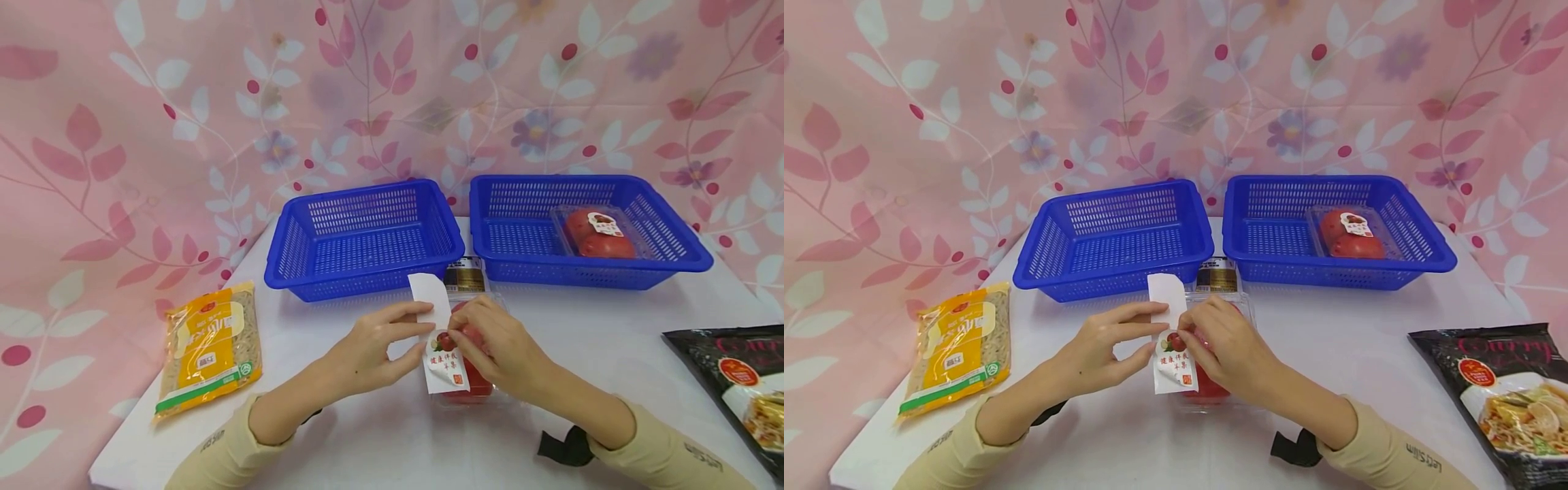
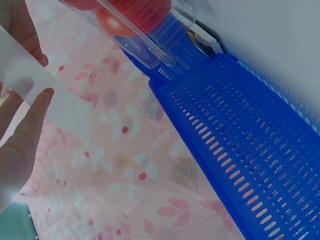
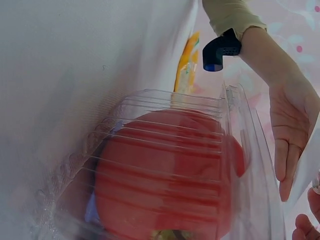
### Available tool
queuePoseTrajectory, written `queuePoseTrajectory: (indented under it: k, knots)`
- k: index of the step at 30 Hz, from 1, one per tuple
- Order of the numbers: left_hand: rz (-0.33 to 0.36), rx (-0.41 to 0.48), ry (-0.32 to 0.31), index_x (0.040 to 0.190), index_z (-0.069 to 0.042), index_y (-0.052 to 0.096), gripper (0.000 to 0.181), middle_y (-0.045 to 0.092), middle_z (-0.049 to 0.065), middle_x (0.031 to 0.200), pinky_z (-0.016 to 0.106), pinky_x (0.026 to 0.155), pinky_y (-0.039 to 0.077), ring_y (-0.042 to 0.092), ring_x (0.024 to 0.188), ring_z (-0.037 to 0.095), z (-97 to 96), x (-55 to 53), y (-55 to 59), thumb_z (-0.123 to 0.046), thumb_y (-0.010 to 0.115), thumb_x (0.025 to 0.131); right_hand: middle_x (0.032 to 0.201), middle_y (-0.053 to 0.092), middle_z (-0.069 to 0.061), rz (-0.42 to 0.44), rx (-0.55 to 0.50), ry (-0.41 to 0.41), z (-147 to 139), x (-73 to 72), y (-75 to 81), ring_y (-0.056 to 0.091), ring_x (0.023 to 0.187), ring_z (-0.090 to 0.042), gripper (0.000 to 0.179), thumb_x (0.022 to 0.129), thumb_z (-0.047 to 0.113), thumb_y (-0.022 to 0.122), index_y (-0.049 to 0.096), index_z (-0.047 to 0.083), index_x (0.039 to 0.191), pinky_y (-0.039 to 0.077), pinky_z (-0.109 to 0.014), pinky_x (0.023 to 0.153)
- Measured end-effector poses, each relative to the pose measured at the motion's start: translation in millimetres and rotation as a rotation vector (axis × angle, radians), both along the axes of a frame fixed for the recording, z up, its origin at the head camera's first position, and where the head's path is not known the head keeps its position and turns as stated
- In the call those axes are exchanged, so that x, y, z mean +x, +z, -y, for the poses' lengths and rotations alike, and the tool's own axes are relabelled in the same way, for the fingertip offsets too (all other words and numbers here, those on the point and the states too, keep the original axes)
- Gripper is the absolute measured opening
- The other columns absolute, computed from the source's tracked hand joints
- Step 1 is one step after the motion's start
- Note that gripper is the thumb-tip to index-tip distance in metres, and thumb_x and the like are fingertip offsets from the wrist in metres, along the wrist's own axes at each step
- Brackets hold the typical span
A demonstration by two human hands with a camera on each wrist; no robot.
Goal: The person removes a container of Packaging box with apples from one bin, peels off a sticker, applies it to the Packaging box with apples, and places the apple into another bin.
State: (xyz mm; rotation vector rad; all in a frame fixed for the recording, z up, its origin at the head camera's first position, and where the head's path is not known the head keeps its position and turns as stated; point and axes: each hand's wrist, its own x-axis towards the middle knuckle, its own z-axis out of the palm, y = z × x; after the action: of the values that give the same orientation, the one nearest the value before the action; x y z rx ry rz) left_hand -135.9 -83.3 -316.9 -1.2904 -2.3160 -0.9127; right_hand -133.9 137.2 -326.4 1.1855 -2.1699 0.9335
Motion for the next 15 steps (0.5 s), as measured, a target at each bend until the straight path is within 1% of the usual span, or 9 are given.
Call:
queuePoseTrajectory:
  k: [1,2,5,10,15]
  knots:
    - [-0.007,0.002,-0.003,0.105,-0.001,0.068,0.026,0.059,0.011,0.119,0.020,0.088,0.043,0.058,0.105,0.015,0.3,-0.4,0.2,-0.008,0.064,0.080,0.088,0.054,0.005,0.001,0.001,0.000,-0.3,0.0,0.5,0.049,0.085,-0.010,0.007,0.092,0.017,0.056,0.054,0.010,0.091,0.050,-0.025,0.071]
    - [-0.009,0.004,-0.004,0.105,-0.001,0.069,0.026,0.059,0.011,0.119,0.020,0.088,0.043,0.058,0.105,0.015,0.8,-0.7,0.5,-0.008,0.064,0.081,0.088,0.054,0.005,0.003,0.001,0.000,-0.7,-0.1,0.6,0.049,0.086,-0.010,0.013,0.094,0.022,0.052,0.054,0.010,0.091,0.050,-0.024,0.071]
    - [-0.005,0.009,-0.005,0.104,-0.001,0.069,0.025,0.059,0.012,0.119,0.020,0.088,0.043,0.058,0.105,0.015,1.9,-1.5,0.6,-0.009,0.064,0.081,0.087,0.054,0.004,-0.001,-0.003,0.004,-1.4,-0.4,1.0,0.050,0.086,-0.010,0.027,0.097,0.032,0.041,0.055,0.009,0.091,0.048,-0.020,0.074]
    - [0.013,0.018,0.009,0.104,-0.002,0.069,0.025,0.059,0.010,0.119,0.021,0.088,0.044,0.058,0.105,0.015,3.6,-1.7,0.0,-0.010,0.066,0.081,0.086,0.055,0.003,-0.014,-0.007,0.009,-2.3,-0.4,1.3,0.050,0.086,-0.011,0.030,0.097,0.034,0.041,0.055,0.008,0.091,0.045,-0.014,0.077]
    - [0.024,0.025,0.032,0.105,-0.002,0.069,0.026,0.059,0.009,0.119,0.022,0.087,0.045,0.058,0.105,0.016,3.5,-0.5,0.5,-0.010,0.069,0.080,0.086,0.054,0.004,-0.012,-0.002,0.010,-2.5,1.0,2.7,0.050,0.087,-0.010,0.032,0.096,0.036,0.040,0.055,0.008,0.090,0.045,-0.014,0.077]
